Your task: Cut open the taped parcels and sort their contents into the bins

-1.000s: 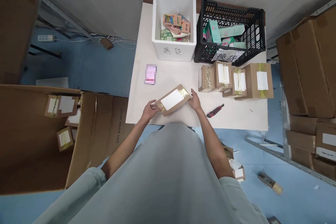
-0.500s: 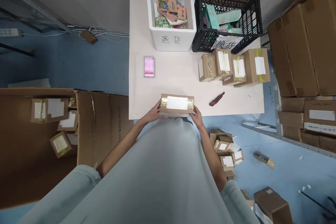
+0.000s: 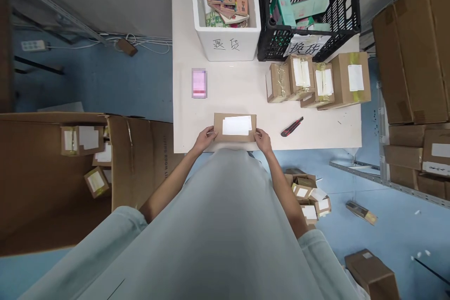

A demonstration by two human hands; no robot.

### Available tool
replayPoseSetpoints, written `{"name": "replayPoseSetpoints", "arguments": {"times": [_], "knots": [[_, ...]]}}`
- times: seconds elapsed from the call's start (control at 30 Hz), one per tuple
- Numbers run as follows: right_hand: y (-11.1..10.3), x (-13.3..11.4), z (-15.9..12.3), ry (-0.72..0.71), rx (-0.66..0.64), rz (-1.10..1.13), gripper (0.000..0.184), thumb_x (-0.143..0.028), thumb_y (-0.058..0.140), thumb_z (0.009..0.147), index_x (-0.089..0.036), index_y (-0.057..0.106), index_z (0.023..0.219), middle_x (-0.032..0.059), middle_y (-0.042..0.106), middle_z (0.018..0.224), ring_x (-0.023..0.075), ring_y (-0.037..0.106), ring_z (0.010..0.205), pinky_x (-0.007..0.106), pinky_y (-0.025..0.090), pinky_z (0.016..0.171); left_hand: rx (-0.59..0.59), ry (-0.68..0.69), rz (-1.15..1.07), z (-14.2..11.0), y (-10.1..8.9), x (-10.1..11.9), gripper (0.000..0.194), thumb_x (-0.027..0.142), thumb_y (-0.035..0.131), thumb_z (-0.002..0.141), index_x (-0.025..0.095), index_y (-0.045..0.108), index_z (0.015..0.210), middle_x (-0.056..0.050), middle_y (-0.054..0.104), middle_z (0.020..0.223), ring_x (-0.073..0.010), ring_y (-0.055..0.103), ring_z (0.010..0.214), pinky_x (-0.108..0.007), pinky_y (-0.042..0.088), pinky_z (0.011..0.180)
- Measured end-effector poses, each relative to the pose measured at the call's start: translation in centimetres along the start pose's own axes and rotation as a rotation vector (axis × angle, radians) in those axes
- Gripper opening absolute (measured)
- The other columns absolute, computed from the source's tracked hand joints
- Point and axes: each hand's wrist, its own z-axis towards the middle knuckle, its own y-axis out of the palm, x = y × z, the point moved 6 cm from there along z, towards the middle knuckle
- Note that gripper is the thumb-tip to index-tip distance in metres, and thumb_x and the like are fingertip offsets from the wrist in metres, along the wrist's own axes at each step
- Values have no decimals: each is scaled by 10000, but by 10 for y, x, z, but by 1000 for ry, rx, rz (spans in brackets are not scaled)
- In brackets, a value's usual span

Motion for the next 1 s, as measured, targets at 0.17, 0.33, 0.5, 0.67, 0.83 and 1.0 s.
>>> {"name": "replayPoseSetpoints", "arguments": {"times": [0.17, 0.33, 0.5, 0.67, 0.83, 1.0], "knots": [[-4, 25, -18, 37, -81, 33, 596, -599, 642, 951, -206, 771, 1380, 161, 799, 1441, 325, 754, 1336, 596, 594, 1181, 83, -110, -80, -18, -6, -30, 465, 380, 606, 1044, 160, 727, 1434, -164, 713, 1570, -296, 740, 1345, -468, 600, 1178], [2, 28, -40, 12, -170, 117, 617, -551, 712, 876, -238, 794, 1402, 102, 757, 1537, 341, 715, 1434, 572, 533, 1272, 89, -75, -19, -33, 5, -42, 497, 196, 659, 856, 157, 760, 1340, -152, 768, 1483, -323, 694, 1442, -522, 514, 1292], [-15, 6, -30, -29, -76, 167, 641, -632, 799, 855, -200, 828, 1329, 142, 807, 1431, 366, 744, 1384, 583, 556, 1261, 164, 45, -9, -43, 13, -26, 437, 255, 745, 860, 171, 762, 1289, -152, 789, 1380, -324, 732, 1365, -525, 576, 1233], [-41, -31, -5, -123, 39, 90, 615, -663, 834, 879, -195, 867, 1276, 144, 826, 1289, 342, 806, 1210, 535, 624, 1189, 236, 209, 70, -42, 10, 10, 372, 383, 764, 961, 187, 799, 1275, -112, 749, 1241, -278, 772, 1225, -459, 626, 1170], [-39, -44, 7, -83, 53, -26, 515, -594, 786, 924, -175, 877, 1209, 164, 842, 1247, 347, 820, 1134, 534, 642, 1126, 256, 203, 120, -27, 9, 24, 351, 385, 748, 996, 180, 810, 1274, -113, 747, 1224, -265, 779, 1180, -454, 627, 1165], [-30, -40, 4, -44, 90, -59, 594, -657, 752, 932, -168, 826, 1260, 191, 839, 1252, 342, 814, 1114, 531, 653, 1065, 283, 122, 94, -23, 13, 22, 423, 319, 751, 985, 179, 737, 1384, -176, 694, 1512, -298, 751, 1315, -482, 618, 1177]]}}
